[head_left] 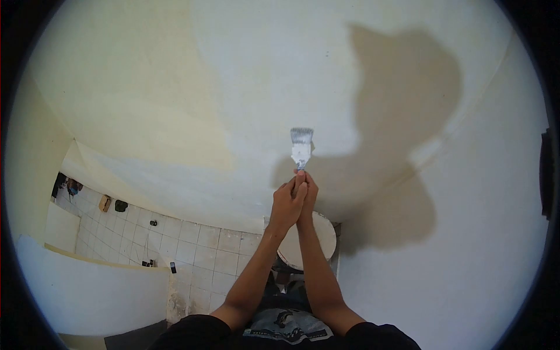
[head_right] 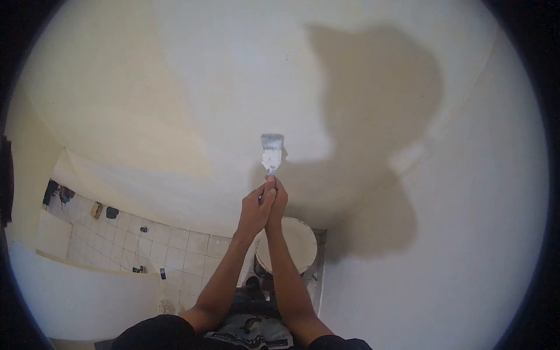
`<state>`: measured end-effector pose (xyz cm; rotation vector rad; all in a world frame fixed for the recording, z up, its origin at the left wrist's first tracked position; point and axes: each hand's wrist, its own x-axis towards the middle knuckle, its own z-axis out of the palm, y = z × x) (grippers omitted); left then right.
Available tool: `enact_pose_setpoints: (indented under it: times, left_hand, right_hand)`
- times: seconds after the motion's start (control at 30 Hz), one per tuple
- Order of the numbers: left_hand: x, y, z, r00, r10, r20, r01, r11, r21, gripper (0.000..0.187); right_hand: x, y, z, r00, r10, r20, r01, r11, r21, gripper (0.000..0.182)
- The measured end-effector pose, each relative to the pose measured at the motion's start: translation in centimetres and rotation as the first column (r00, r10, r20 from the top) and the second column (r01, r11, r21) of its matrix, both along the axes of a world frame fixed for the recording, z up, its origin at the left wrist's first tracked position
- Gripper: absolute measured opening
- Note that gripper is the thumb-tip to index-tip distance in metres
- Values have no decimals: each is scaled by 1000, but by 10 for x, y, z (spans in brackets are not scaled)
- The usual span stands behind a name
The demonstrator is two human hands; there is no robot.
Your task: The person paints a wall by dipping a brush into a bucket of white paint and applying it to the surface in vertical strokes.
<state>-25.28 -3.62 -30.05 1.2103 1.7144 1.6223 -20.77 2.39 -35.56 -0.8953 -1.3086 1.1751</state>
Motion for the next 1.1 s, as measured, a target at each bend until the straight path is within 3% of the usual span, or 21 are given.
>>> enact_pose_setpoints:
  times: [0.1,0.2,0.3,0.4,0.5,0.6,0.7,0.77,1.0,1.1]
  left_hand:
    - [4,-13,-25,993,2,122,28,969,-245,49]
    - [12,-14,-80,998,-43,49,61,885,-462,56]
    - [27,-23,-145,974,-150,168,217,822,-526,63]
    - [44,-32,-193,919,-160,359,377,622,-686,68]
    - [59,-36,-269,946,-166,280,325,492,-807,72]
    - [84,-39,-299,951,-50,305,285,520,-805,74]
    - [98,-33,-356,962,-37,269,237,596,-767,69]
    - [104,-23,-363,959,3,284,224,610,-760,68]
    - [105,7,-417,918,135,372,215,619,-755,64]
    - [101,12,-434,924,124,363,217,612,-761,62]
  right_hand:
    - [8,-15,-36,998,63,-33,-68,977,-204,31]
    - [29,-21,-128,993,114,42,-100,963,-250,30]
    - [52,-58,-154,996,-45,-75,12,920,-392,28]
    - [82,-87,-201,997,-46,-57,11,859,-512,25]
    - [97,-97,-243,998,-65,-23,32,731,-682,22]
    - [117,-93,-292,985,-92,-143,-53,635,-771,23]
    - [128,-79,-351,999,-45,-17,18,670,-742,26]
    - [134,-66,-387,996,-45,-77,-30,641,-767,27]
    - [129,-36,-435,993,7,-118,-93,665,-741,28]
    - [120,-32,-443,998,-37,52,64,598,-799,29]
